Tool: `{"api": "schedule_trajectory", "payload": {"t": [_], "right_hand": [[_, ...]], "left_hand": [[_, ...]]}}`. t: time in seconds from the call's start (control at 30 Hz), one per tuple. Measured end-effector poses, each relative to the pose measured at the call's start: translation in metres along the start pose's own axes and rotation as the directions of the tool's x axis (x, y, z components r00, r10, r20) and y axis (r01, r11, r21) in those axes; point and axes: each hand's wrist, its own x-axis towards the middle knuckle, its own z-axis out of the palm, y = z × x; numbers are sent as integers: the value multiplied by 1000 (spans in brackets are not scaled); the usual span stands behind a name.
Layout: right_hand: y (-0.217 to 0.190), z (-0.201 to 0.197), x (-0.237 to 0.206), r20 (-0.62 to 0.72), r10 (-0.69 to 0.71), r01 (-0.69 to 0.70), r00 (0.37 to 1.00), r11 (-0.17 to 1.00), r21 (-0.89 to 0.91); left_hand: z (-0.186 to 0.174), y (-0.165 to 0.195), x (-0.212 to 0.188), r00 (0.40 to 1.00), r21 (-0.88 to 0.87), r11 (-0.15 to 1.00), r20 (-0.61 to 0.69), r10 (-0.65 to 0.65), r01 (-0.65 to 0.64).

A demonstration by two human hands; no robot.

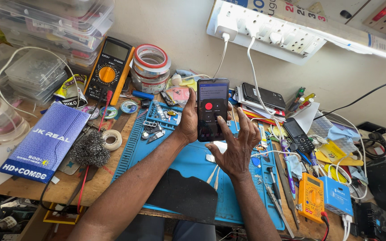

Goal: The person pries open the back of a smartphone on a repair mat using a metal pry tool, working around the battery. They lift the phone to power it on and view the screen, then resume prying at the battery and internal components with the tool.

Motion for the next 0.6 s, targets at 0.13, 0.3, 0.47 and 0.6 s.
{"api": "schedule_trajectory", "payload": {"t": [0.13,0.3,0.47,0.6], "right_hand": [[-1,2,-2,33,-36,36,999,999,-5],[-4,10,-3,80,-61,65,995,997,-39],[-2,10,-6,20,-21,22,1000,1000,-17],[0,8,-7,17,0,0,1000,1000,-6]], "left_hand": [[-3,-1,-1,1000,2,1000,-11,-4,4],[-6,-3,0,998,29,1000,-61,-5,7],[-2,-1,-1,1000,15,1000,25,-2,2],[0,0,-2,1000,2,1000,-1,-23,23]]}}
